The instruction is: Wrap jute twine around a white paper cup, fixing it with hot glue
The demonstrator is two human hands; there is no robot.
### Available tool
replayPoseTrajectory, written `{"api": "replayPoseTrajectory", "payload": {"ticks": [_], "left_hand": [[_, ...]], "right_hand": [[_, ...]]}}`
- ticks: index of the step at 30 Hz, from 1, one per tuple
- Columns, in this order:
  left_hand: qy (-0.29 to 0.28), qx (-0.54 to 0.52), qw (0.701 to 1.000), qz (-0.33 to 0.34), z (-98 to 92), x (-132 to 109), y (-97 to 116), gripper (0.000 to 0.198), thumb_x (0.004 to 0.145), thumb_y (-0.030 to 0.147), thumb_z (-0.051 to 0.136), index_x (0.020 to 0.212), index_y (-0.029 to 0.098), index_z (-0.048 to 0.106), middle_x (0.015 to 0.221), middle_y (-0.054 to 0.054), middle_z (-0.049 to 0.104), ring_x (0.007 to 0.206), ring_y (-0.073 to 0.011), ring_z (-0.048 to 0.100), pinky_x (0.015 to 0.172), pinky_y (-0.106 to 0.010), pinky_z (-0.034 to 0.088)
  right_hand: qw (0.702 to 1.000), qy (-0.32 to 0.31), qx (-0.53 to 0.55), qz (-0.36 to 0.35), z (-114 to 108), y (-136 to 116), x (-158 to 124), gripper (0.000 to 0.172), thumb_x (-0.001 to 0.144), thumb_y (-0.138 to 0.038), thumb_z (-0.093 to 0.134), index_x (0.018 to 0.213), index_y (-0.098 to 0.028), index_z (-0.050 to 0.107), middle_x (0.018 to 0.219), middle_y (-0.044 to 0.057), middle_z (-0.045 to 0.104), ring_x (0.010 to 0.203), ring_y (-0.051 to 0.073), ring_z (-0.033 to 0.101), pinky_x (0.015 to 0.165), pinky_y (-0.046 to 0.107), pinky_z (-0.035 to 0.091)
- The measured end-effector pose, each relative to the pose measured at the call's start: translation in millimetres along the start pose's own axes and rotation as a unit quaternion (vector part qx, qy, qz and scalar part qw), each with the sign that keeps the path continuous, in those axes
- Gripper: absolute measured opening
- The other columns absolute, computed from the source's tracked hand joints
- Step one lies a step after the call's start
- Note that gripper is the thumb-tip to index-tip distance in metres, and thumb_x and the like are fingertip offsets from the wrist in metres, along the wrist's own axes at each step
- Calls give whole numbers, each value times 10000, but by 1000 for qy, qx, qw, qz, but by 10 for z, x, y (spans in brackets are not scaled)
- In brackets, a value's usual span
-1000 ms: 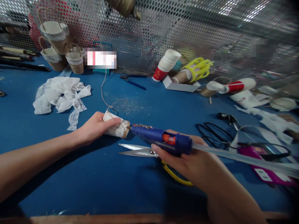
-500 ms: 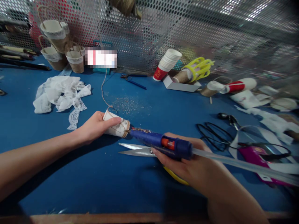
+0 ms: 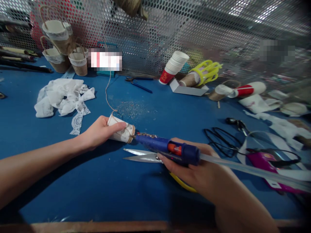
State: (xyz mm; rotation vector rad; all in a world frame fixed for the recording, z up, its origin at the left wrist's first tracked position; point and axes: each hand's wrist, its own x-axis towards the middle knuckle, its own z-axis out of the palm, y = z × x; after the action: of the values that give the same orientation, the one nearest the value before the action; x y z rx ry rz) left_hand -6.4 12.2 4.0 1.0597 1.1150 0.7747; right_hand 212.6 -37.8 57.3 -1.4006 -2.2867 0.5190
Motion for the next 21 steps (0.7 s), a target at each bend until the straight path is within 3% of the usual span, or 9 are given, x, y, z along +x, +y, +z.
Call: {"api": "replayPoseTrajectory", "payload": {"ticks": [5, 10, 21], "left_hand": [[-1, 8, 1000, -1, -5, -13, -9, 237, 706, 333, 617, 730, 109, 690, 760, -77, 711, 664, -154, 615, 642, -239, 444], [1, 13, 1000, 3, -10, -27, -12, 242, 705, 342, 615, 713, 109, 678, 752, -74, 711, 661, -155, 618, 623, -228, 451], [0, 22, 1000, 17, 5, -27, 3, 230, 709, 338, 608, 698, 121, 681, 722, -51, 713, 619, -126, 613, 597, -196, 459]], "right_hand": [[999, -27, 22, 15, -17, -12, 34, 166, 761, -286, 451, 651, -247, 569, 504, -10, 517, 454, 137, 506, 459, 267, 411], [999, -16, 28, 19, -31, -16, 62, 159, 759, -270, 446, 668, -241, 572, 508, -10, 518, 450, 130, 495, 434, 246, 403], [1000, -10, -12, -22, 8, 32, -22, 195, 815, -299, 414, 717, -244, 572, 540, -11, 545, 486, 133, 519, 496, 258, 417]]}}
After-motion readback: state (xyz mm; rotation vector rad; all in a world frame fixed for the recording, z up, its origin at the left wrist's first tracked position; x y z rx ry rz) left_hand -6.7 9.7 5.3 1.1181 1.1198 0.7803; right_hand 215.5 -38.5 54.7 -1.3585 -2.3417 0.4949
